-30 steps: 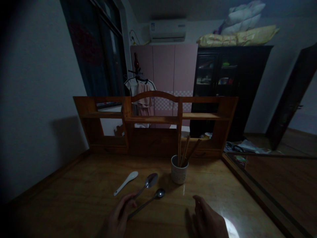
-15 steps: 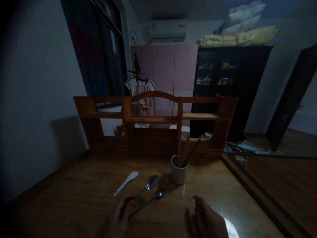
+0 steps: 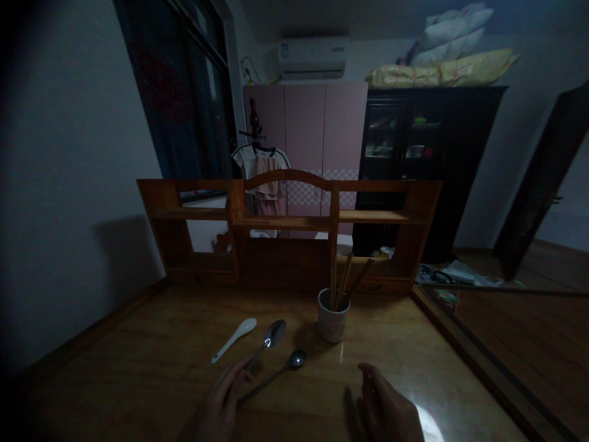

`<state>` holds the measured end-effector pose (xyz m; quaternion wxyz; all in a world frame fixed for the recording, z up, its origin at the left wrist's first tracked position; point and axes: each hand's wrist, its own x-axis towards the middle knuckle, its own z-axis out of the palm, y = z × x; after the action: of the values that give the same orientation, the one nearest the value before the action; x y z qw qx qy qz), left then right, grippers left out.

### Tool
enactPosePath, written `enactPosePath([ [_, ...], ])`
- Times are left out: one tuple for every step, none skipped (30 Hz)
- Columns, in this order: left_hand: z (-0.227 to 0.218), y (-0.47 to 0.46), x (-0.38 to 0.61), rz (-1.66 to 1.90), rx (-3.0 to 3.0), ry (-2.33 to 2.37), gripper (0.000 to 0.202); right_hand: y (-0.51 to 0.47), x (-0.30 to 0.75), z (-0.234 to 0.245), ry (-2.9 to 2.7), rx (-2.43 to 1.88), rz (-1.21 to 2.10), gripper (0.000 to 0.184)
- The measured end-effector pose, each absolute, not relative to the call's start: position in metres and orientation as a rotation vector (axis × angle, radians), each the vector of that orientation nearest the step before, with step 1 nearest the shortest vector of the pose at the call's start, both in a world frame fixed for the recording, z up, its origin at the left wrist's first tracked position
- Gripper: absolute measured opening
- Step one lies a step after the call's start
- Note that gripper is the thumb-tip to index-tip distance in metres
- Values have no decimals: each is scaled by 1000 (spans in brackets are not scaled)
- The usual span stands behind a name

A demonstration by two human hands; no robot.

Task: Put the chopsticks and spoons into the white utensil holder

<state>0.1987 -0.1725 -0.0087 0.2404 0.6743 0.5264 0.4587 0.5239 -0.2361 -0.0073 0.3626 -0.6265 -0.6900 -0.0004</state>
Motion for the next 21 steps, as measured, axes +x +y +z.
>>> enactPosePath([
  [-9, -172, 199, 1250, 1838, 1446, 33, -236, 525, -8, -1777, -1619, -7, 31],
  [-9, -172, 199, 1251, 1833, 1451, 32, -236, 526, -8, -1774, -1623, -18, 30],
  [-8, -172, 199, 1258, 1827, 1457, 32, -236, 526, -8, -1772, -1623, -27, 30],
  [-6, -172, 200, 1268, 1819, 1462, 32, -236, 526, -8, -1772, -1617, -31, 30],
  [-5, -173, 200, 1277, 1811, 1468, 32, -235, 525, -7, -1772, -1603, -33, 30],
  [-2, -175, 201, 1282, 1797, 1474, 32, -235, 524, -5, -1774, -1589, -32, 30],
  [1, -176, 202, 1285, 1776, 1484, 32, -235, 522, -2, -1772, -1578, -35, 30],
  [5, -178, 203, 1289, 1751, 1495, 31, -236, 520, 0, -1764, -1573, -42, 31],
  [8, -180, 204, 1290, 1725, 1508, 30, -236, 518, 3, -1761, -1569, -50, 31],
  [11, -181, 205, 1289, 1698, 1525, 30, -236, 516, 6, -1767, -1559, -60, 31],
  [14, -182, 206, 1289, 1673, 1542, 29, -236, 515, 8, -1768, -1550, -75, 30],
  [16, -183, 206, 1286, 1655, 1552, 29, -237, 514, 10, -1766, -1542, -86, 29],
  [16, -183, 206, 1284, 1643, 1556, 29, -237, 513, 11, -1769, -1532, -89, 28],
  [16, -183, 206, 1283, 1636, 1557, 29, -237, 513, 12, -1774, -1521, -88, 28],
  [16, -182, 206, 1282, 1634, 1556, 29, -237, 514, 12, -1771, -1518, -89, 28],
  [14, -181, 206, 1278, 1637, 1552, 29, -237, 514, 11, -1763, -1523, -89, 29],
  [13, -180, 206, 1265, 1643, 1544, 30, -237, 514, 9, -1762, -1527, -82, 29],
  [12, -180, 206, 1256, 1650, 1535, 30, -236, 515, 7, -1761, -1533, -69, 29],
  [11, -180, 206, 1250, 1661, 1519, 31, -236, 516, 4, -1748, -1548, -56, 29],
  [11, -181, 207, 1245, 1679, 1495, 31, -236, 517, 0, -1733, -1566, -38, 29],
  [11, -182, 209, 1247, 1699, 1471, 31, -235, 518, -3, -1722, -1579, -17, 31],
])
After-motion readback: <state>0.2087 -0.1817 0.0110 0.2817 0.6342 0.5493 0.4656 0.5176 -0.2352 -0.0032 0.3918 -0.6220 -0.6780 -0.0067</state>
